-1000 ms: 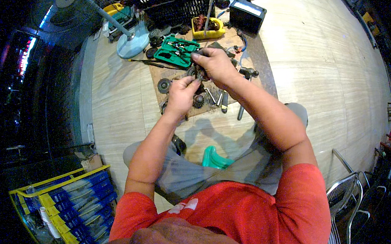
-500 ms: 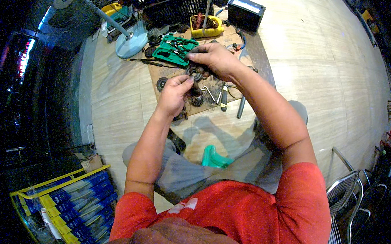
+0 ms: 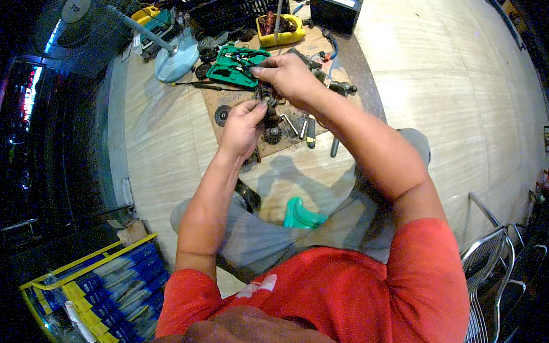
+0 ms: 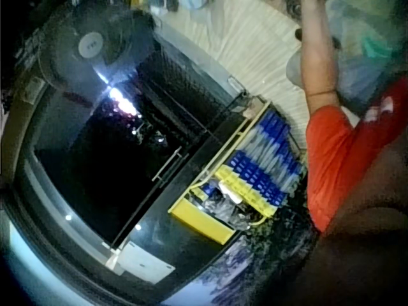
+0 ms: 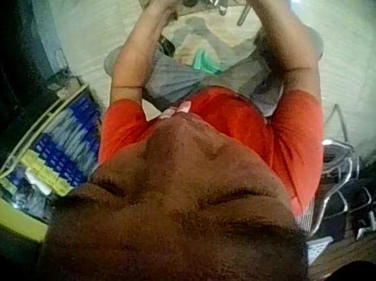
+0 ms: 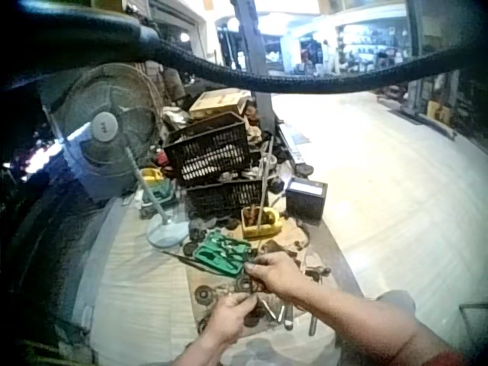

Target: The person assembles a mechanical component with copper windings by hand, fitting internal parts together.

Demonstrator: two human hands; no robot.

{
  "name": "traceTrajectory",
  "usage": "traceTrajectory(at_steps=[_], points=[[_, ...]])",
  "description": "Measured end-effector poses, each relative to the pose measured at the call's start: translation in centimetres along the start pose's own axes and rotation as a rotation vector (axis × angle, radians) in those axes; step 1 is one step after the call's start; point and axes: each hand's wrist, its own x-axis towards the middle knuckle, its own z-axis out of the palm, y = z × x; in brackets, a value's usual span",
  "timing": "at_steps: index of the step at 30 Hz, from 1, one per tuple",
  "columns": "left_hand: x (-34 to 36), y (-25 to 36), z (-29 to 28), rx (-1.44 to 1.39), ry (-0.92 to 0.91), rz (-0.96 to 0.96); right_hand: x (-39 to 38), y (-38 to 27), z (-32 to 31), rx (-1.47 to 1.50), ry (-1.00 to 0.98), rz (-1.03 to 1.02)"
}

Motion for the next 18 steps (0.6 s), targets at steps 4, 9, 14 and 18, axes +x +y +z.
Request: traceTrajectory(at_steps=[4, 9, 14, 18], points=[[0.6, 0.4, -0.7, -0.353, 0.009, 0.007, 0.3, -0.4, -0.1, 0.181, -0.058, 0.013], [1.0, 1.8, -2.5, -0.457, 0.083, 0.072, -0.8, 0.6, 0.4, -0.18, 0.042, -0.091], [1.2, 1.7, -2.3, -0.569, 0.046, 0.132, -0.9, 2.9, 1.5, -0.226, -0.215, -0.132], [1.6, 1.3, -1.7, -0.489, -0.005, 0.131, -1.3, 2.8, 2.3, -0.017, -0.183, -0.08]])
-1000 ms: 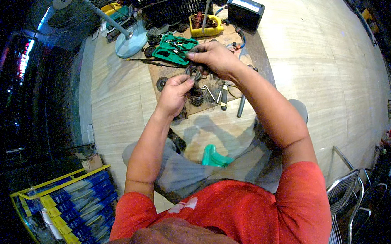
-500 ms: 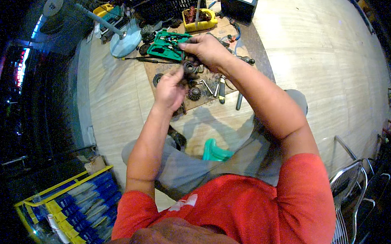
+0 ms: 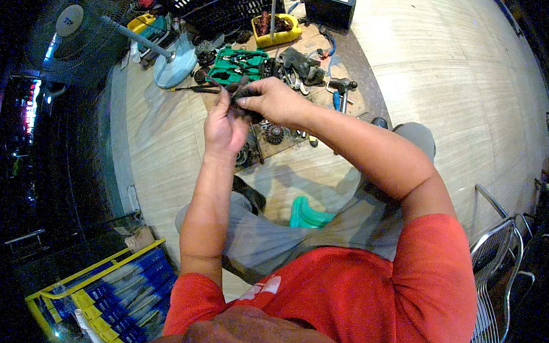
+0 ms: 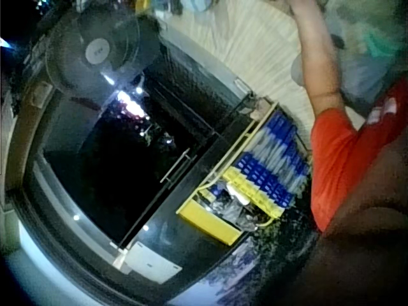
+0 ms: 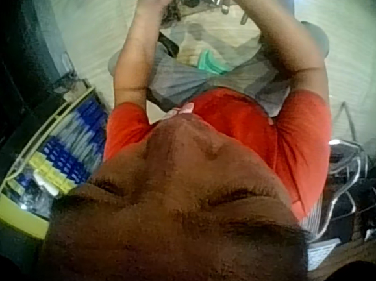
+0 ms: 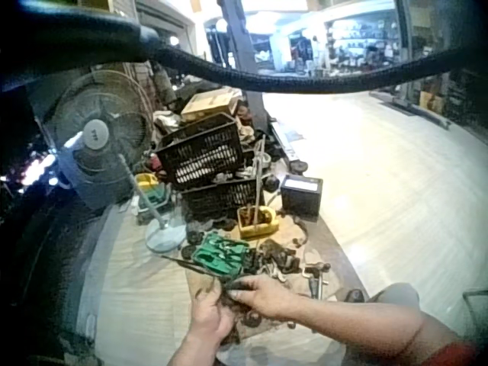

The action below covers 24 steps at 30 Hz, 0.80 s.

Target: The person assembles a mechanical component with copper windings by hand, fitting internal parts together.

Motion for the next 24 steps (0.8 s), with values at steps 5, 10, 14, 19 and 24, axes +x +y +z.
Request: traceTrajectory(at_steps=[5, 10, 14, 19, 24], points=[[-0.4, 0.1, 0.9, 0.017, 0.012, 0.001, -0.1, -0.6, -0.7, -0.07, 0.047, 0.029], [-0.7, 0.7, 0.3, 0.063, 0.041, -0.015, -0.6, -1.8, -0.8, -0.283, 0.047, 0.013], [-0.5, 0.4, 0.2, 0.145, 0.015, 0.05, -0.5, -0.9, -0.9, -0.333, 0.06, -0.13], [-0.6, 0.4, -0.1, 0.409, 0.037, 0.138, -0.6, -1.7, -0.6, -0.22, 0.04, 0.06], [-0.6, 0.1, 0.5, 0.68, 0.103, 0.217, -0.3, -1.0, -1.0, -0.201, 0.074, 0.094]])
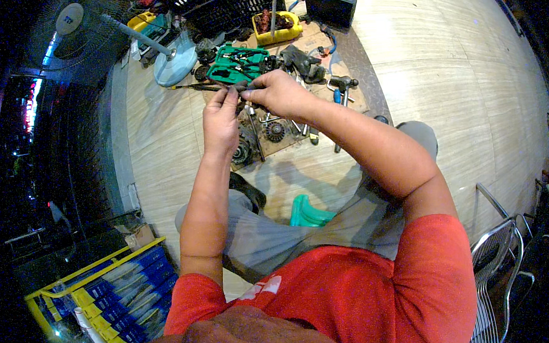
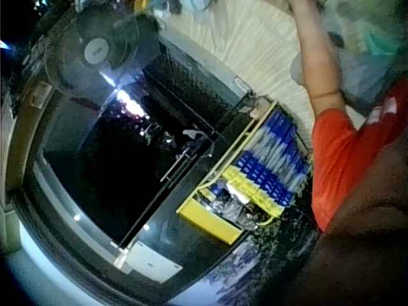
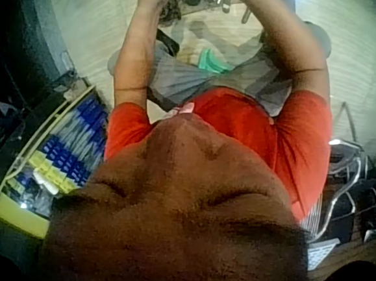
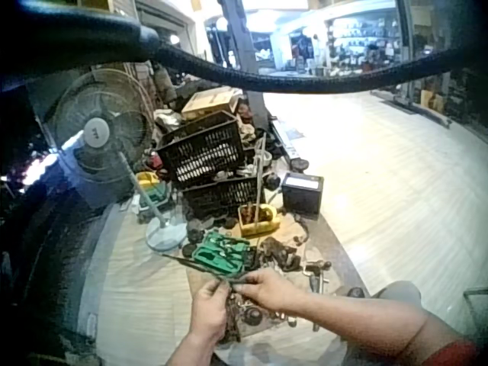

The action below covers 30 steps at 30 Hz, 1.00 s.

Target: The person assembles a mechanical component with copper windings by hand, fitting internal parts together.

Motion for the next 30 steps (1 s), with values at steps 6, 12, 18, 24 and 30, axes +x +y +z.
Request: traceTrajectory(at_steps=[6, 12, 18, 24, 30], points=[[-0.1, 0.5, -0.3, 0.533, 0.106, 0.139, 0.0, -0.2, 0.0, -0.066, -0.003, 0.01], [0.0, 0.2, 0.1, 0.807, 0.133, 0.593, -0.2, -0.2, -0.1, 0.349, -0.065, 0.221], [-0.1, 1.3, 0.2, 0.811, 0.076, 0.66, -0.2, -0.6, -0.8, 0.662, -0.137, 0.267], [-0.4, 1.9, 0.6, 0.817, 0.013, 0.694, -0.1, -0.8, -1.8, 0.638, -0.169, 0.158], [-0.6, 2.7, -1.0, 0.489, -0.112, 0.174, -0.7, -2.9, -2.6, 0.099, -0.046, -0.053]])
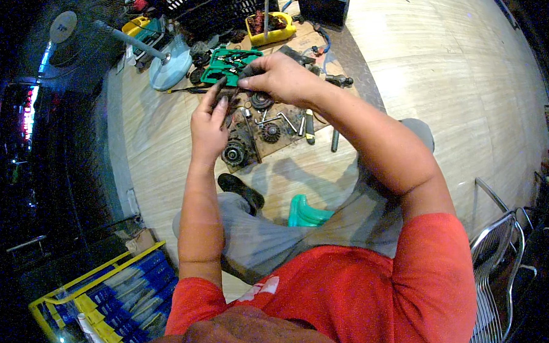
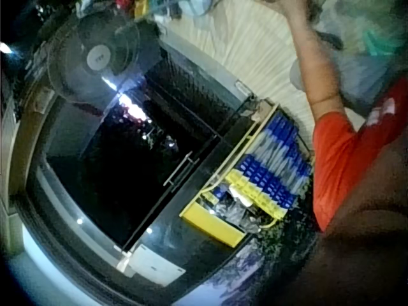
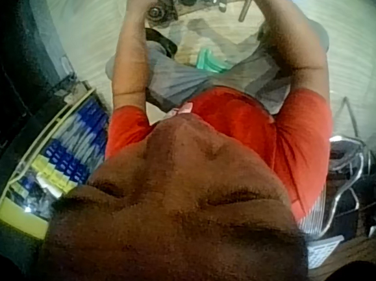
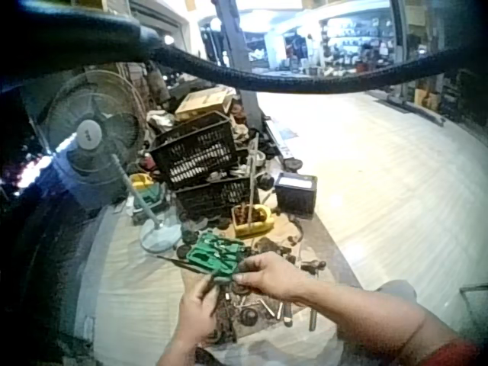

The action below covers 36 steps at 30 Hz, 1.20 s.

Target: The person assembles a mechanical component with copper windings by hand, fitting internal parts together.

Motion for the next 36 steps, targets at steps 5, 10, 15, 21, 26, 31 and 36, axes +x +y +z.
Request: traceTrajectory(at_steps=[5, 10, 15, 21, 26, 31, 36], points=[[0.2, 0.2, -0.9, -0.823, -0.299, -0.549, 0.2, 0.6, -0.9, -0.231, -0.066, -0.231], [-0.2, 0.2, -1.1, -0.837, -0.373, -0.518, 0.5, 1.2, -0.3, -0.217, -0.095, -0.26], [-0.2, -0.2, -0.2, -0.865, -0.191, -0.464, 0.4, 1.1, -0.1, -0.187, -0.07, -0.281], [-0.2, -0.4, -0.8, -0.881, -0.227, -0.386, 0.2, 1.0, 0.1, -0.187, -0.021, -0.273], [-0.2, 0.0, 0.0, -0.652, -0.056, -0.294, 0.1, 1.3, 0.8, -0.339, 0.08, -0.31], [-0.5, 0.8, 1.0, -0.101, 0.153, -0.172, -0.5, 1.3, 1.4, -0.529, 0.15, -0.365], [-0.7, 0.6, 1.5, 0.379, 0.222, 0.083, -0.6, 1.6, 1.8, -0.639, 0.16, -0.335]])
